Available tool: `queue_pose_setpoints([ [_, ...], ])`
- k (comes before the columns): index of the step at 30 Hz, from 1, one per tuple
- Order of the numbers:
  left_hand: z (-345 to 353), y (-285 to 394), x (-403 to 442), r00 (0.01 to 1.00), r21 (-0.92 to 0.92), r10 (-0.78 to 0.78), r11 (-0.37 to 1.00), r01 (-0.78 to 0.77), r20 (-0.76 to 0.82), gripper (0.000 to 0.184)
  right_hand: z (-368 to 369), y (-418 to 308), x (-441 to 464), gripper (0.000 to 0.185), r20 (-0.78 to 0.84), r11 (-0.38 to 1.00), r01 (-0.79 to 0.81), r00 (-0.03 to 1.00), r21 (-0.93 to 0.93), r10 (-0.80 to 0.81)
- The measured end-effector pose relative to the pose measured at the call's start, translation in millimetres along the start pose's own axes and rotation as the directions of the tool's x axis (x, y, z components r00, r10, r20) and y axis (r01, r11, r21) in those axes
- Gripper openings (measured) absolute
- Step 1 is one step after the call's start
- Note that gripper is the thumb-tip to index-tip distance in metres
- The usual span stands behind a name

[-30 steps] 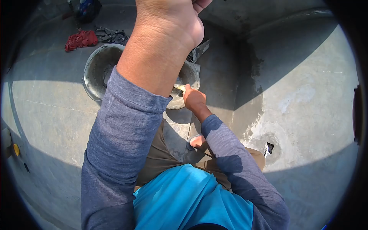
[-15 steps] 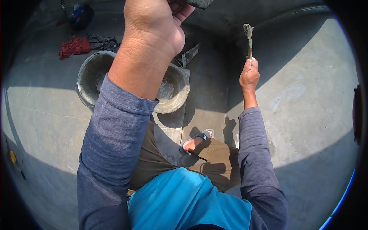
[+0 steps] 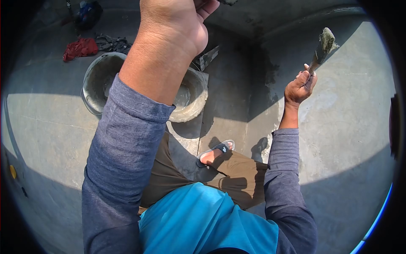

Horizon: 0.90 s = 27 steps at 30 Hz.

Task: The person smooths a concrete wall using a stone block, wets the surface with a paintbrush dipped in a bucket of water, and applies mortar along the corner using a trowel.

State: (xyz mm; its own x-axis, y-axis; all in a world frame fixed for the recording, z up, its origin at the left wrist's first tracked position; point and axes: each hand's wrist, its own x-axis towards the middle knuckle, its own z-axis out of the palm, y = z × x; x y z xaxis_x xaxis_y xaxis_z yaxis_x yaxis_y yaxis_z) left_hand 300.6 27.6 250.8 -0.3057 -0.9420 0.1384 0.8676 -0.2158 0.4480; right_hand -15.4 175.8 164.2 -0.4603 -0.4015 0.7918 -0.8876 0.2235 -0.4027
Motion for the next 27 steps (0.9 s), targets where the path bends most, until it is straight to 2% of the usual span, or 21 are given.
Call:
queue_pose_setpoints([
  [2,12.9,5.6,3.6,0.997,0.033,0.038,0.999,-0.040,0.063,0.041,5.4,12.3,-5.5,0.043,0.009,0.996,0.089,0.996,0.030,-0.089],
  [3,35.6,13.3,9.0,0.969,0.081,-0.064,0.993,0.085,-0.238,0.041,10.4,24.6,-10.7,0.043,0.144,0.995,0.058,0.988,-0.083,-0.046],
  [4,55.1,19.5,11.6,0.842,0.089,-0.142,0.972,0.219,-0.520,0.042,18.8,71.3,-19.1,0.043,0.330,0.932,-0.016,0.933,-0.362,0.144],
  [5,64.8,22.9,10.5,0.844,0.087,-0.140,0.973,0.215,-0.518,0.042,26.4,111.2,-22.5,0.043,0.442,0.791,-0.019,0.821,-0.611,0.361],
  [6,70.7,26.6,8.1,0.815,0.074,-0.168,0.965,0.250,-0.555,0.042,22.7,110.3,-28.2,0.043,0.446,0.794,-0.015,0.821,-0.608,0.357],
  [8,49.0,23.9,5.6,0.774,0.058,-0.182,0.961,0.272,-0.607,0.043,14.0,104.3,-42.2,0.044,0.316,0.894,-0.196,0.887,-0.402,0.337],
  [9,13.8,9.7,0.0,0.955,0.061,-0.089,0.992,0.110,-0.282,0.043,12.4,99.8,-45.7,0.044,0.324,0.891,-0.198,0.881,-0.408,0.344],
  [10,-3.7,-0.3,-4.1,0.996,0.000,0.035,0.999,-0.035,0.083,0.043,6.5,87.3,-46.2,0.044,0.275,0.907,-0.200,0.909,-0.371,0.313],
  [13,11.1,-0.5,-0.8,0.997,0.041,-0.029,0.999,0.032,-0.070,0.043,-2.6,40.3,-29.9,0.042,0.163,0.933,-0.199,0.953,-0.301,0.256],
  [15,15.1,1.0,-4.2,0.995,0.031,-0.035,0.999,0.038,-0.099,0.043,-7.1,28.0,-23.7,0.041,0.041,0.979,-0.175,0.983,-0.102,0.180],
  [16,16.2,1.4,-5.6,0.991,0.019,-0.044,0.999,0.047,-0.125,0.043,-5.3,29.0,-23.7,0.042,-0.039,0.995,-0.056,0.998,-0.084,0.052],
  [17,11.4,-1.4,-3.3,0.991,0.017,-0.043,0.999,0.046,-0.124,0.043,-2.9,33.0,-24.9,0.042,-0.041,0.995,-0.054,0.998,-0.085,0.050],
  [19,-1.2,-12.9,1.2,0.996,0.121,0.083,0.989,-0.085,0.017,0.044,1.0,55.8,-39.6,0.043,0.245,0.965,-0.142,0.950,-0.219,0.195],
  [20,2.3,-13.7,-2.2,0.993,0.139,0.115,0.984,-0.113,-0.004,0.045,4.3,122.8,-45.2,0.043,0.453,0.805,-0.070,0.796,-0.589,0.401],
  [21,21.2,-3.1,-1.2,0.993,0.139,0.122,0.983,-0.121,0.001,0.045,2.4,132.3,-56.3,0.042,0.383,0.760,-0.131,0.801,-0.636,0.459],
  [22,51.7,15.7,2.9,0.954,0.144,-0.032,0.987,0.078,-0.297,0.044,-3.9,120.2,-62.8,0.042,0.307,0.827,-0.174,0.872,-0.535,0.382],
  [23,65.5,27.1,5.8,0.803,0.088,-0.167,0.961,0.262,-0.572,0.042,-5.2,103.7,-70.5,0.042,0.223,0.888,-0.198,0.924,-0.416,0.311],
  [24,46.5,19.2,4.8,0.798,0.094,-0.165,0.959,0.266,-0.579,0.042,-7.2,82.0,-76.6,0.040,0.208,0.893,-0.273,0.909,-0.357,0.362],
  [25,15.3,2.2,2.7,0.944,0.137,-0.038,0.987,0.087,-0.329,0.040,-10.2,69.5,-92.9,0.039,0.260,0.899,-0.302,0.884,-0.317,0.389],
  [26,-1.7,-8.3,4.0,0.993,0.118,0.110,0.987,-0.105,-0.034,0.039,-8.2,55.9,-105.6,0.037,0.298,0.904,-0.333,0.864,-0.268,0.406],
  [27,-0.7,-11.3,5.6,0.995,0.118,0.102,0.988,-0.101,-0.004,0.039,-6.7,41.8,-124.7,0.034,0.373,0.928,-0.327,0.850,-0.180,0.372],
])
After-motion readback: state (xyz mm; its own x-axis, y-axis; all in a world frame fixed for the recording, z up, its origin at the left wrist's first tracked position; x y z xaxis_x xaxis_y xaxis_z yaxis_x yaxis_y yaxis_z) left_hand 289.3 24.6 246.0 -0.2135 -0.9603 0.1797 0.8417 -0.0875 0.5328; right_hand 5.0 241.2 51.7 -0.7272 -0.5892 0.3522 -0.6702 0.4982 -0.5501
